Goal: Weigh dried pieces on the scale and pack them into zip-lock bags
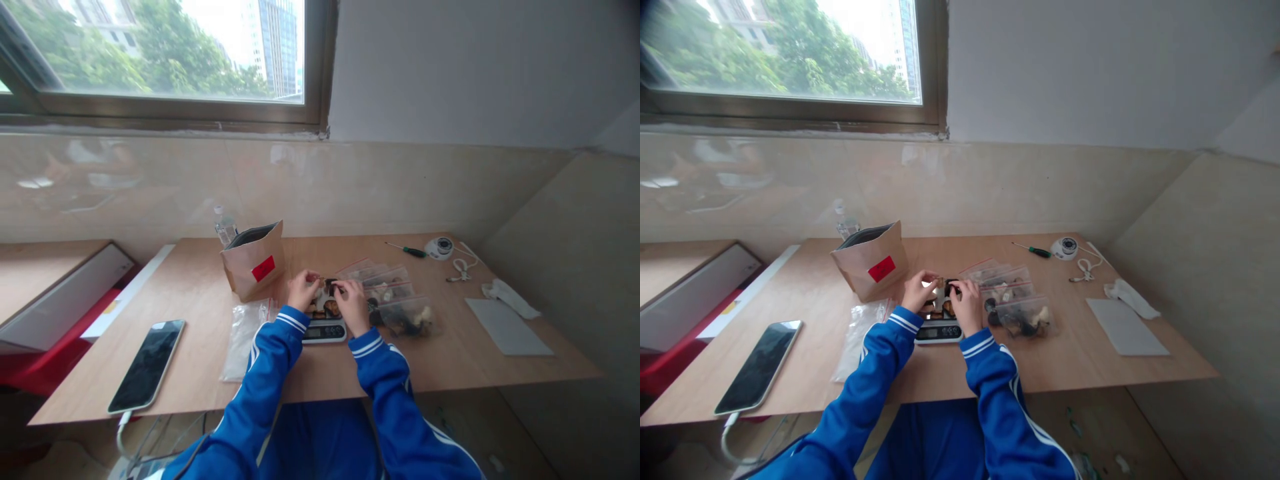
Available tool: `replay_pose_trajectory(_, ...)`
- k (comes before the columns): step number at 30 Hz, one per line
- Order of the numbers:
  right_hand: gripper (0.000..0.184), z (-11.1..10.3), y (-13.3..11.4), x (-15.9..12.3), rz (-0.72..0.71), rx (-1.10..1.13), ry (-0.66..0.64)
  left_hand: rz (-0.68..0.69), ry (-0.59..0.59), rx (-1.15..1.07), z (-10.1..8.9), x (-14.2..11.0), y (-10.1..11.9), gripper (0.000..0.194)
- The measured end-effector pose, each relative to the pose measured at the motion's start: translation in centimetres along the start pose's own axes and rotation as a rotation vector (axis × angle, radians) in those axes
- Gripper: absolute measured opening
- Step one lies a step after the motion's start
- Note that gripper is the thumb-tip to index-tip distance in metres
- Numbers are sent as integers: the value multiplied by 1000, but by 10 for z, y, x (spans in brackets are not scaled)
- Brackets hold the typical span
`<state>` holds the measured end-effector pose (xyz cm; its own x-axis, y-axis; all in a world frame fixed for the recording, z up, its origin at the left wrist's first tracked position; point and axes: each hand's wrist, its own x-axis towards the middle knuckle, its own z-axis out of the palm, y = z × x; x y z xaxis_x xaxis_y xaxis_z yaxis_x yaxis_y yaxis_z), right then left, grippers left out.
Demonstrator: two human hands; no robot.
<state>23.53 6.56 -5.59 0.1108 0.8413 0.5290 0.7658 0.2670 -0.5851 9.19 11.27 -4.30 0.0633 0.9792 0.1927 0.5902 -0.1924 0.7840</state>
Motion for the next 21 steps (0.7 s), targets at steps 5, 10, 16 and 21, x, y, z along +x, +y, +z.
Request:
replay_pose_trajectory(5,21,12,0,3,-37,19,-137,22,82,-170,-26,3,-5,22)
replay_pose_trajectory(10,30,16,27,3,-20,113,-52,-4,188,-303,-51,-1,-15,21)
replay_pose_trajectory(16,38,32,49,10,-54,41,-178,-59,222,-358,-67,-32,-17,24)
replay_pose_trajectory(21,38,28,49,1,-65,51,-168,-83,347,-322,-65,-84,-11,23)
